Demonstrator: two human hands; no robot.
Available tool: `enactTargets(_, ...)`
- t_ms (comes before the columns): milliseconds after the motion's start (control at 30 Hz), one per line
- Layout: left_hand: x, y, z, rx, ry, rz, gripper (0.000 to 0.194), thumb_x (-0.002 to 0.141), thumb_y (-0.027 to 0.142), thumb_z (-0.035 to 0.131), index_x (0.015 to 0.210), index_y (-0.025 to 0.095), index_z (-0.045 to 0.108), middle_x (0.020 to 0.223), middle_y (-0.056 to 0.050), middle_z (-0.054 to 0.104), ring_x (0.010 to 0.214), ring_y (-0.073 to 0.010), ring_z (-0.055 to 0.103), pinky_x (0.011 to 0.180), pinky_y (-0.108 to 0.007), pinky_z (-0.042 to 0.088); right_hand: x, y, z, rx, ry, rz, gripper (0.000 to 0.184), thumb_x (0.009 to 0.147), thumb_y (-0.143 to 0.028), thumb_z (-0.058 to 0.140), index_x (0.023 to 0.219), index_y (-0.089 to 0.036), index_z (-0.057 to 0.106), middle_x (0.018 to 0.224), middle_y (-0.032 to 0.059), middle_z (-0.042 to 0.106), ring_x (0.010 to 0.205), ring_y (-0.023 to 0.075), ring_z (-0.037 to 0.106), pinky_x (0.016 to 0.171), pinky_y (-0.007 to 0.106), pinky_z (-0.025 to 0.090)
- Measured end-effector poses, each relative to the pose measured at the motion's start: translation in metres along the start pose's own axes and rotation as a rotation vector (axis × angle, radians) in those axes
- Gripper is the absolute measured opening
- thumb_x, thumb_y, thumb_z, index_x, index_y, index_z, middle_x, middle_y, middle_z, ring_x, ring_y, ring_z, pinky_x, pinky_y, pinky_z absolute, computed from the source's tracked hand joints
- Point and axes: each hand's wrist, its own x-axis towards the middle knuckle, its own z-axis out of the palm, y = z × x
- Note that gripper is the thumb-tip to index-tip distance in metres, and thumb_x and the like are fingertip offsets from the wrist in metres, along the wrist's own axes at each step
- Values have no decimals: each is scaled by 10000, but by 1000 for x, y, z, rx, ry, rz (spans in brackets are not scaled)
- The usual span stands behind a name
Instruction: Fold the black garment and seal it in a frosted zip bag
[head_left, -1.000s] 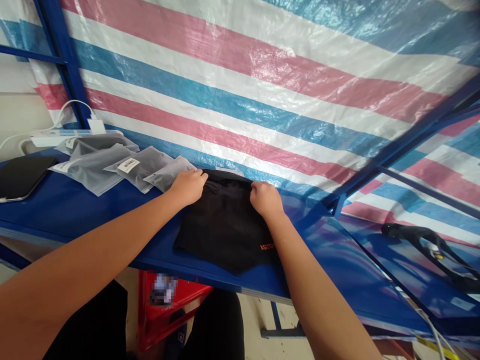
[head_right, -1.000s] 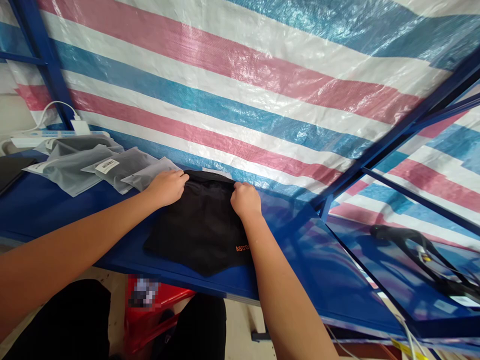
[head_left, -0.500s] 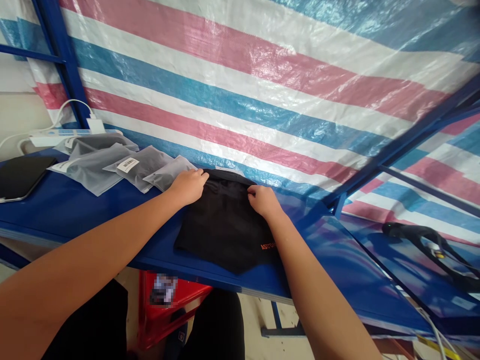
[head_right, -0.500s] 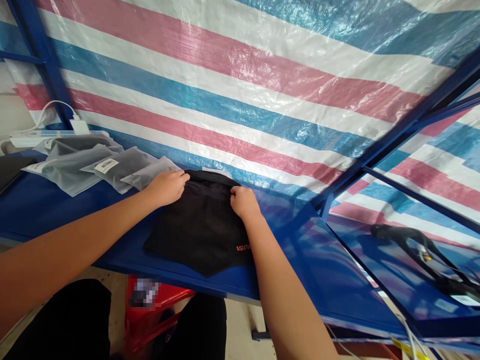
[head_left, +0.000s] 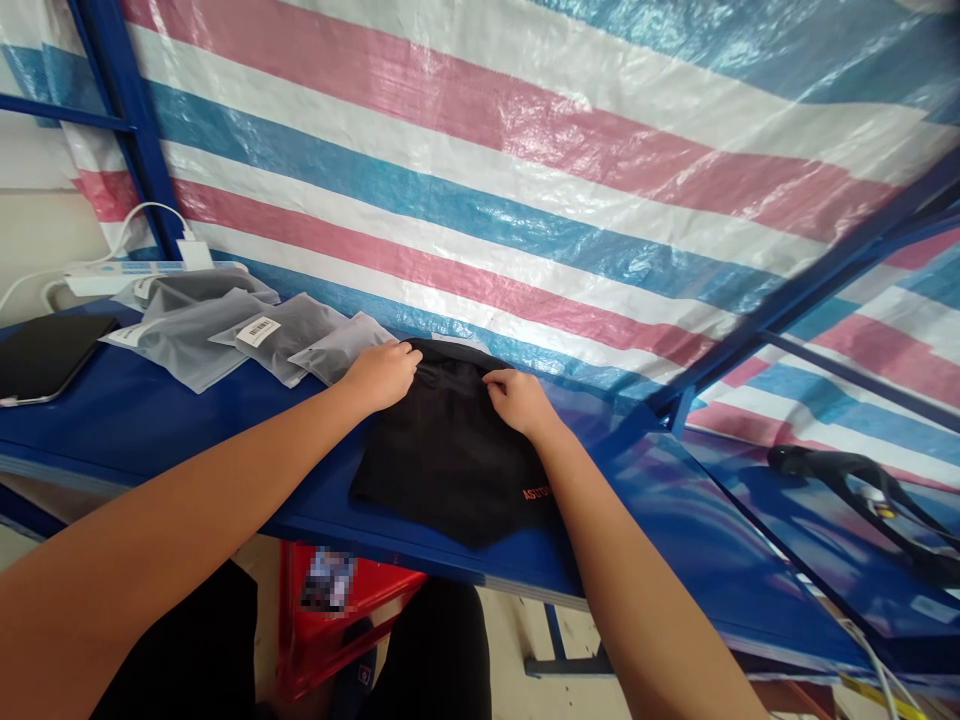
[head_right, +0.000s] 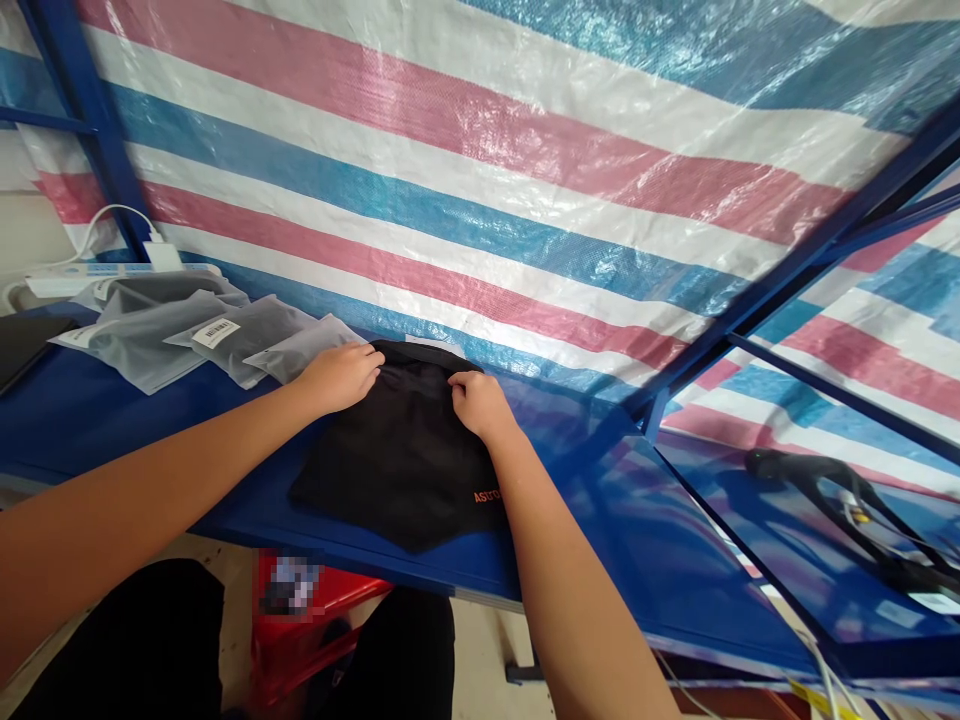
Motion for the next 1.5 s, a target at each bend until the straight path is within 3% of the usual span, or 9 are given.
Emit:
enactTargets(233, 6, 6, 2, -106, -10, 163, 228, 919, 86, 418, 1023, 167, 605, 1020, -103, 660, 1097, -240, 564, 939, -344, 474, 1, -4, 4, -26, -11, -68, 372, 932, -120, 441, 1110, -183, 762, 1159, 51, 740, 1081, 212, 673, 970, 264, 469)
enactTargets(467, 5, 5, 2, -267, -155, 8, 238, 1006, 257, 304, 934, 203, 524, 986, -103, 636, 910, -239, 632, 697, -330, 490, 5, 4, 15, -26, -30, -87, 393, 922, -101, 444, 1185, -154, 732, 1220, 81, 715, 1173, 219, 628, 1052, 278, 424)
enactTargets(667, 19, 3, 4, -316, -290, -79, 269, 985, 297, 310, 990, 191, 557, 1055, -126, 655, 933, -260, 640, 740, -357, 499, 5, 7, 19, -17, -34, -113, 393, 926, -110, 443, 1210, -141, 714, 1249, 89, 699, 1187, 234, 619, 1062, 296, 420)
enactTargets(800, 34, 6, 2, -261, -356, -93, 379, 990, 313, 292, 1029, 145, 630, 1167, -163, 652, 1067, -290, 626, 881, -390, 494, 5, 7, 18, -5, -28, -118, 385, 933, -119, 439, 1197, -146, 719, 1241, 84, 702, 1167, 233, 628, 1050, 296, 428)
enactTargets(900, 38, 12, 2, -139, -317, -61, 379, 968, 255, 330, 1071, 96, 657, 1217, -189, 626, 1142, -314, 589, 944, -398, 473, 5, 8, 18, 1, -32, -117, 391, 934, -110, 435, 1206, -139, 714, 1249, 86, 698, 1174, 225, 626, 1054, 288, 424)
enactTargets(1033, 38, 19, 8, -65, -254, -120, 393, 950, 245, 367, 1199, 61, 610, 1264, -209, 591, 1200, -348, 538, 981, -440, 454, 5, 8, 19, 2, -23, -120, 388, 931, -109, 440, 1205, -133, 714, 1247, 95, 698, 1181, 230, 621, 1054, 294, 426)
enactTargets(1167, 37, 22, 15, -44, -283, -181, 453, 936, 295, 426, 1291, 35, 531, 1290, -243, 572, 1214, -381, 524, 1015, -483, 423, 6, 7, 19, 1, -10, -141, 374, 937, -126, 439, 1178, -126, 724, 1199, 107, 713, 1142, 239, 639, 1033, 306, 440)
enactTargets(1333, 37, 23, 16, -7, -187, -158, 391, 898, 273, 490, 1209, 48, 567, 1230, -227, 595, 1163, -374, 543, 993, -479, 437, 5, 5, 18, -6, -13, -137, 364, 943, -137, 445, 1178, -132, 723, 1196, 104, 714, 1137, 234, 640, 1027, 301, 443)
enactTargets(1500, 34, 23, 14, 26, -55, -97, 318, 826, 93, 520, 1137, 100, 582, 1148, -176, 605, 1078, -324, 577, 898, -421, 490, 4, 4, 16, -5, -17, -122, 355, 934, -131, 462, 1176, -144, 721, 1222, 97, 706, 1142, 226, 638, 1021, 292, 449)
